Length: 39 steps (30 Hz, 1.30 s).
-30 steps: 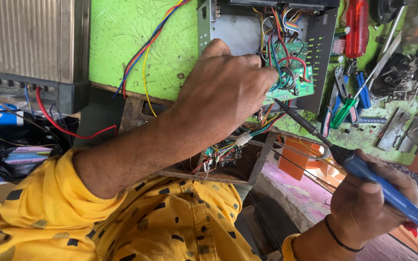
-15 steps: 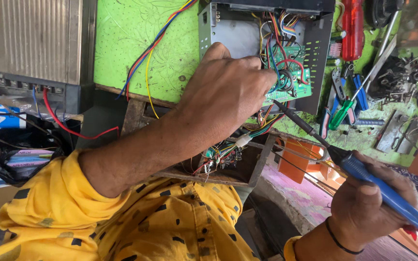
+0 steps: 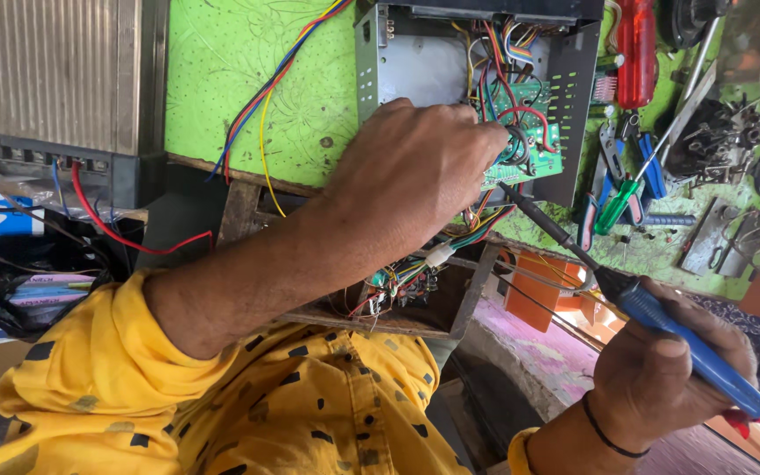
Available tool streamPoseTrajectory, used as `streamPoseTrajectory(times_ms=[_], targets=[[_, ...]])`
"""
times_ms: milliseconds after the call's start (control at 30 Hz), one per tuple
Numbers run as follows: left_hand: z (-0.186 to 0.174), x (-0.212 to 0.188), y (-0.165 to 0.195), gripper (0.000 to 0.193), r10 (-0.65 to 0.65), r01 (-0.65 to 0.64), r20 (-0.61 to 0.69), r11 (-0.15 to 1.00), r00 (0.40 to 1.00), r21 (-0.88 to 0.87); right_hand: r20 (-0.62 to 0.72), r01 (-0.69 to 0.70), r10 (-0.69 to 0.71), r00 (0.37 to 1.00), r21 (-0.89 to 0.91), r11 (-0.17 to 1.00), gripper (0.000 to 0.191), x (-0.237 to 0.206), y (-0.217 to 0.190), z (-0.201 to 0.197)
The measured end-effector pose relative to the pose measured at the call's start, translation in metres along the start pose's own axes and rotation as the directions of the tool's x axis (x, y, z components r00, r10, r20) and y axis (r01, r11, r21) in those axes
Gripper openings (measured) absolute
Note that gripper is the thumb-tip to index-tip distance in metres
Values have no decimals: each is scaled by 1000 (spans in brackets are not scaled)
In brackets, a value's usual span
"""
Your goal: The person uses a screwdriver to adjust components on a circuit board inside a metal enclosure, then uses a soldering iron to solder wires to the board. The person manipulates the board and wires throughout the process.
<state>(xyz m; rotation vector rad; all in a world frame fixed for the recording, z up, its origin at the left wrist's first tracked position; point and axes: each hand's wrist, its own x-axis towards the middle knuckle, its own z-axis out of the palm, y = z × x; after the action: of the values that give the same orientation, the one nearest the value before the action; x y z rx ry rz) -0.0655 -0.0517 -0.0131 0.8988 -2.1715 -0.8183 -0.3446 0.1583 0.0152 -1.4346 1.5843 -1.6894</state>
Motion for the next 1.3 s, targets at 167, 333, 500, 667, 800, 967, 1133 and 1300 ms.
streamPoseTrajectory(times_ms=[167,333,500,667,800,967,1133,1300], targets=[[0,-1,0,10,6,-6,7,1000,1000,14,-11,-5,5,1000,-6,1000,43,2,-2,3],[0,-3,0,10,25,-25,-40,1000,999,12,12,-5,5,1000,-3,1000,42,3,-3,5],[0,-4,0,11,11,-10,-25,1000,1000,5,14,-24,24,1000,-24,999,43,3,-3,5],[1,-1,0,11,3,-3,9,1000,1000,17,23,-17,18,1000,-32,999,43,2,-3,3],[1,-2,0,12,10,-11,3,1000,1000,20,61,-12,16,998,-65,998,41,0,-6,0],[1,-3,0,11,23,-22,-11,1000,1000,17,45,6,-4,999,-66,998,44,1,-4,-1],[3,0,-1,12,5,-5,2,1000,1000,28,39,2,0,999,-53,999,46,2,-2,0],[2,0,-1,13,70,-72,-95,997,993,-10,-6,31,-31,999,-46,998,44,4,-4,-2]])
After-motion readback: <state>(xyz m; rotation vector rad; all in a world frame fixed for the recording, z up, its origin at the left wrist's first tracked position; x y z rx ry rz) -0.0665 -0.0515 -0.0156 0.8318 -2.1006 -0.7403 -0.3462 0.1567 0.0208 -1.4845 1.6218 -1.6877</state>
